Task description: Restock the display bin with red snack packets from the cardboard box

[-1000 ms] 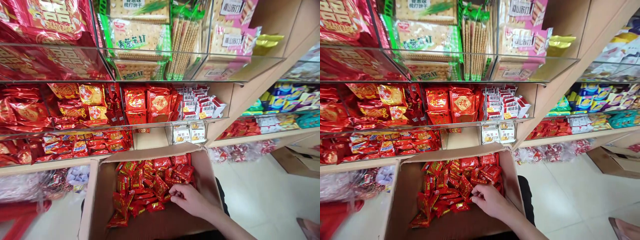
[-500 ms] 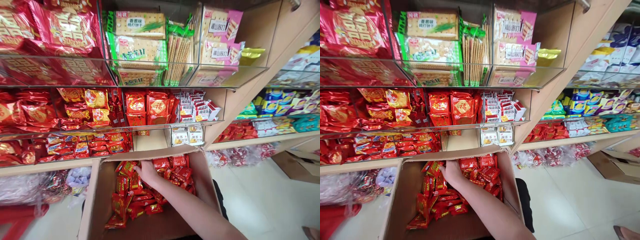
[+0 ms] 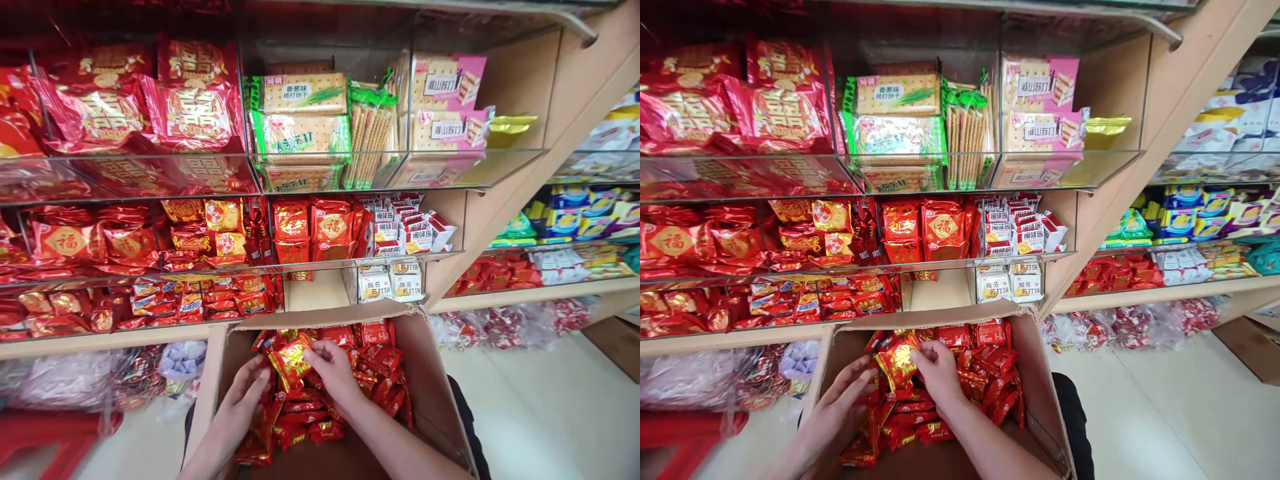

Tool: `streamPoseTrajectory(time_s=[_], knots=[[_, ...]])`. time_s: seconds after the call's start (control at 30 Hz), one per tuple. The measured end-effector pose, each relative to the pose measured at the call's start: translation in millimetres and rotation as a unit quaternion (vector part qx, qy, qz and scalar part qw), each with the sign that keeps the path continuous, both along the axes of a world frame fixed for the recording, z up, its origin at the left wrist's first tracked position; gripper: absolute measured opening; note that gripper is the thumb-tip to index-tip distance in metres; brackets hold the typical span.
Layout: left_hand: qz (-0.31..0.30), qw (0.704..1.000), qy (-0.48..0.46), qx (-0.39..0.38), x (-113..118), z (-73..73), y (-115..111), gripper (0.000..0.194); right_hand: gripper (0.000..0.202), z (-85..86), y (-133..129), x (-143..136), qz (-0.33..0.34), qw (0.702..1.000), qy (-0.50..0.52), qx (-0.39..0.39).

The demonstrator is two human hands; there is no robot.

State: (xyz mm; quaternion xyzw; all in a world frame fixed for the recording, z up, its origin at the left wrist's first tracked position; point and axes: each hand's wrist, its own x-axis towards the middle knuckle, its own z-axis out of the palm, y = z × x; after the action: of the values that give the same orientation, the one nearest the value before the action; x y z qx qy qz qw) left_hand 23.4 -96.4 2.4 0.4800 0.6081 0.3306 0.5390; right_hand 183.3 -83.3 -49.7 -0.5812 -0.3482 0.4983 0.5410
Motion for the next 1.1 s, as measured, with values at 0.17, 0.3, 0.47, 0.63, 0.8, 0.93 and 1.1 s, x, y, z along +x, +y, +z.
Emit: streamPoseTrajectory(time_s=[0.17, 0.3, 0.47, 0.63, 0.8, 0.93, 1.1], knots=[[-0.042, 0.997, -0.025, 0.054, 36, -27.3, 11, 0.038, 0.027, 1.5, -30, 2, 0.010, 0.978, 0.199, -0.061], [-0.058, 0.981, 0.093, 0.161, 44, -37.0, 9, 0.031, 0.024, 5.0, -38, 9, 0.053, 0.977, 0.202, -0.033], [-0.117, 0.969, 0.106, 0.190, 46, -26.4, 8, 0.036, 0.024, 23.3, -39, 36, 0.183, 0.975, 0.121, -0.017], [-0.183, 0.961, 0.071, 0.194, 45, 5.1, 27, 0.041, 0.026, 56.0, -27, 62, 0.204, 0.978, 0.045, -0.013], [-0.170, 0.895, 0.222, 0.349, 15, 30.0, 77, 0.033, 0.030, 75.8, -8, 81, 0.155, 0.984, 0.074, -0.037], [-0.197, 0.817, 0.368, 0.398, -8, 31.0, 118, 0.034, 0.027, 84.1, 8, 91, 0.128, 0.986, 0.101, -0.029], [-0.223, 0.827, 0.446, 0.261, -11, 23.0, 132, 0.040, 0.023, 88.8, 57, 101, 0.049, 0.977, 0.173, -0.117]])
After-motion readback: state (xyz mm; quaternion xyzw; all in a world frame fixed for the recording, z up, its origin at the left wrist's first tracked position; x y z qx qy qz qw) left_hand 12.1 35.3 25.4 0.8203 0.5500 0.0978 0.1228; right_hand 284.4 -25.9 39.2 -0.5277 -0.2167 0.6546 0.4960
